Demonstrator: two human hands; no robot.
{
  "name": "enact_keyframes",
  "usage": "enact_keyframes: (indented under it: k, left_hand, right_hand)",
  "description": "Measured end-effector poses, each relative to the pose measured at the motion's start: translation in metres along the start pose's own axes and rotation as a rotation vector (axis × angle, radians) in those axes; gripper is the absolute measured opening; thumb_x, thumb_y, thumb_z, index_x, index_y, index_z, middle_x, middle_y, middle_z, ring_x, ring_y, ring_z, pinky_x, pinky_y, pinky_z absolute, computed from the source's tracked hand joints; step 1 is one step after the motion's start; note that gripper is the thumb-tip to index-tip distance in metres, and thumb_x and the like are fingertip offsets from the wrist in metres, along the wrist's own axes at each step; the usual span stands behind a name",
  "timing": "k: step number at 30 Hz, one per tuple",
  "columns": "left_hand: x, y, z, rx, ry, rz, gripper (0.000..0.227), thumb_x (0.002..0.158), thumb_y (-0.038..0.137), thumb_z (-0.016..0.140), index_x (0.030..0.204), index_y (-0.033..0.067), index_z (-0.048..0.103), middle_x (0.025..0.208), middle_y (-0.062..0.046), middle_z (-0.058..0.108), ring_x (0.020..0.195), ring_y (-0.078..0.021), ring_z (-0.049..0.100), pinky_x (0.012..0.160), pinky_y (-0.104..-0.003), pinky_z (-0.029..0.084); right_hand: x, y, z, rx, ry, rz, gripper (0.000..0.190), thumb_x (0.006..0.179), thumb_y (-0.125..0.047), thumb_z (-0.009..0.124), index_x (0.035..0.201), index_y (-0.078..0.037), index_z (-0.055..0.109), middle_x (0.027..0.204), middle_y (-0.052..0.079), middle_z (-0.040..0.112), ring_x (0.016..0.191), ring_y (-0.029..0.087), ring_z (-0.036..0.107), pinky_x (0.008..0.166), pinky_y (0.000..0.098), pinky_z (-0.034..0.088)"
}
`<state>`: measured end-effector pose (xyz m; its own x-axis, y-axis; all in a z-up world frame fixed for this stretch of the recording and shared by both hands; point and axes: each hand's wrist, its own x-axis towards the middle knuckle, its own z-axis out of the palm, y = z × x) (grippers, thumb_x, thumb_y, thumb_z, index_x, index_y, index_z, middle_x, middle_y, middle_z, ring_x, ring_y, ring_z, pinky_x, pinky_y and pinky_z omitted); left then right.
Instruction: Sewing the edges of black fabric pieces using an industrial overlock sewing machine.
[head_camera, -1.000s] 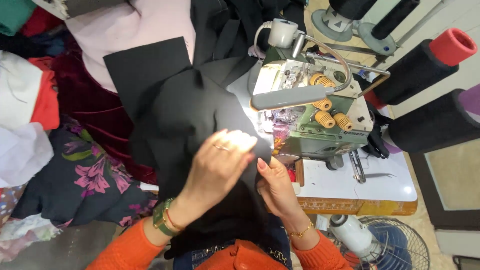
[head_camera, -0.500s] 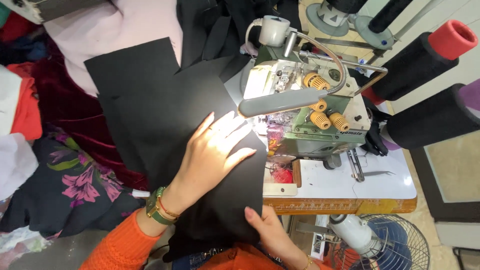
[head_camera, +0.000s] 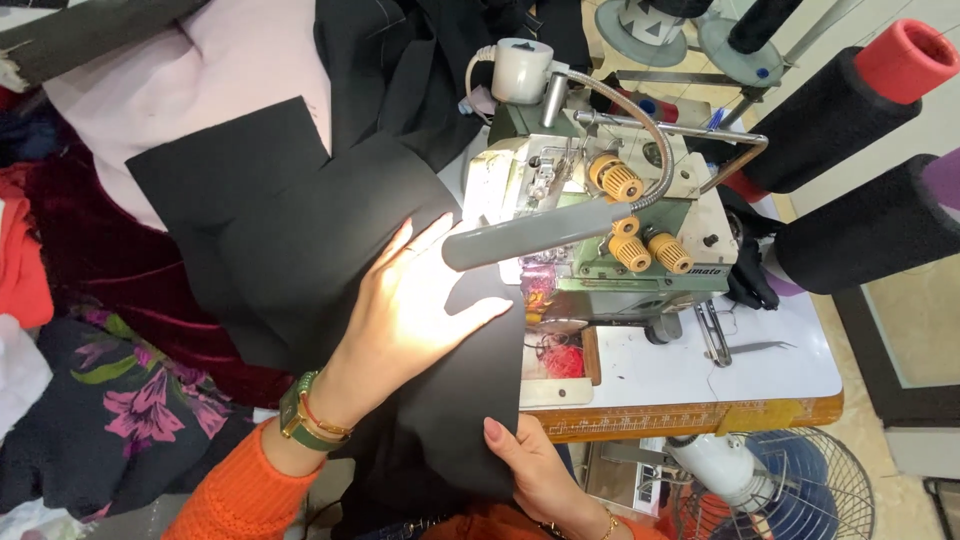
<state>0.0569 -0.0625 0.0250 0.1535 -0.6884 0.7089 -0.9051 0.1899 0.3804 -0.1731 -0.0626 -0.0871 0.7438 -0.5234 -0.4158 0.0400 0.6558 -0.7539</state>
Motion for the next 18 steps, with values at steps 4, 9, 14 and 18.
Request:
enact_keyframes:
  k: [4, 9, 14, 18]
  left_hand:
    - [0.001, 0.002, -0.002, -0.057, -0.022, -0.017, 0.054, 0.084, 0.038, 0.086, 0.117, -0.0032, 0.071, 0.129, -0.022, 0.069, 0.128, -0.0367, 0.062, 0.115, -0.055, 0.042]
    - [-0.002, 0.005, -0.003, -0.024, -0.044, 0.000, 0.045, 0.086, 0.038, 0.083, 0.111, 0.0023, 0.073, 0.130, -0.023, 0.067, 0.131, -0.0405, 0.059, 0.114, -0.057, 0.041]
    - [-0.004, 0.004, -0.003, 0.011, -0.014, 0.075, 0.040, 0.087, 0.036, 0.084, 0.099, -0.0009, 0.074, 0.127, -0.025, 0.068, 0.127, -0.0429, 0.061, 0.110, -0.061, 0.045]
    - [0.000, 0.003, 0.000, -0.027, -0.059, -0.029, 0.046, 0.087, 0.038, 0.082, 0.117, 0.0039, 0.073, 0.138, -0.019, 0.065, 0.132, -0.0381, 0.058, 0.114, -0.057, 0.041]
  right_hand:
    - [0.001, 0.002, 0.002, -0.003, 0.001, -0.020, 0.045, 0.096, -0.029, 0.061, 0.119, 0.009, 0.069, 0.119, 0.018, 0.074, 0.101, 0.023, 0.071, 0.086, 0.0333, 0.059]
    - [0.003, 0.007, 0.003, 0.066, 0.030, 0.008, 0.048, 0.094, -0.025, 0.063, 0.124, 0.012, 0.068, 0.124, 0.021, 0.073, 0.104, 0.024, 0.069, 0.089, 0.0353, 0.058]
    - [0.006, 0.012, 0.001, 0.032, 0.014, 0.023, 0.048, 0.095, -0.028, 0.062, 0.124, 0.010, 0.068, 0.125, 0.019, 0.073, 0.106, 0.022, 0.068, 0.090, 0.0336, 0.058]
    - [0.010, 0.014, -0.004, 0.045, 0.028, 0.027, 0.044, 0.096, -0.028, 0.061, 0.119, 0.009, 0.069, 0.121, 0.019, 0.074, 0.105, 0.023, 0.070, 0.090, 0.0347, 0.058]
